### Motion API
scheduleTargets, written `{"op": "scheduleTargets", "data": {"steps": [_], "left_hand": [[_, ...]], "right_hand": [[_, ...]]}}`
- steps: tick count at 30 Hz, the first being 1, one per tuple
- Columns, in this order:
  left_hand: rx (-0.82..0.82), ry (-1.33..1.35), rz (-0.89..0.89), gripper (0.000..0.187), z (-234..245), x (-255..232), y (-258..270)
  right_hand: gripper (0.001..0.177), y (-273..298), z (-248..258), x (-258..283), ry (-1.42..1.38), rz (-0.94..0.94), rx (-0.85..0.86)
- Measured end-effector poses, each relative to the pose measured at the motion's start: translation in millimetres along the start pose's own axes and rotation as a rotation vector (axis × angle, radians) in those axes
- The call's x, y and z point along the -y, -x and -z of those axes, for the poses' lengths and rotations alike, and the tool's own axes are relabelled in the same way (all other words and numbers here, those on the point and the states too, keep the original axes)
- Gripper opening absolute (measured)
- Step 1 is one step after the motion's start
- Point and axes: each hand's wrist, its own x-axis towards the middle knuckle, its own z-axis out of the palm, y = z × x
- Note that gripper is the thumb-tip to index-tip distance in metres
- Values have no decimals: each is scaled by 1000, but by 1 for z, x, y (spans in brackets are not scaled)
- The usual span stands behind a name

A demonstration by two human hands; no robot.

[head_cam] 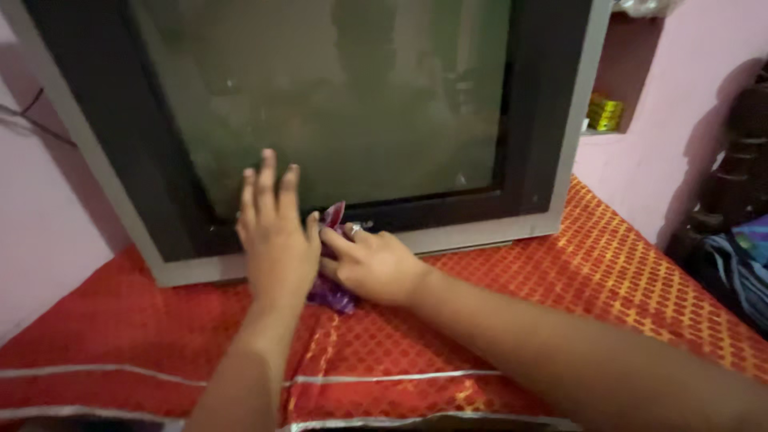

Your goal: The person wipes the screen and bezel of a CRT television using a patterned cloth. They repeatedly rub the surface and edges, occasionally adjusting the cloth, and continue cleaning the same areas throughout the clip.

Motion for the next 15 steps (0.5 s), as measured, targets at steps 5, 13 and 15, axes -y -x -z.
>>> {"op": "scheduleTargets", "data": {"steps": [5, 13, 15], "left_hand": [[-27, 67, -61, 75, -17, -27, -7], [188, -47, -291, 90, -22, -64, 4], [289, -103, -277, 97, -28, -77, 5]], "right_hand": [[36, 28, 14, -19, 17, -28, 6], [47, 137, 84, -94, 173, -45, 310], [51, 169, 98, -114, 239, -85, 372]]}}
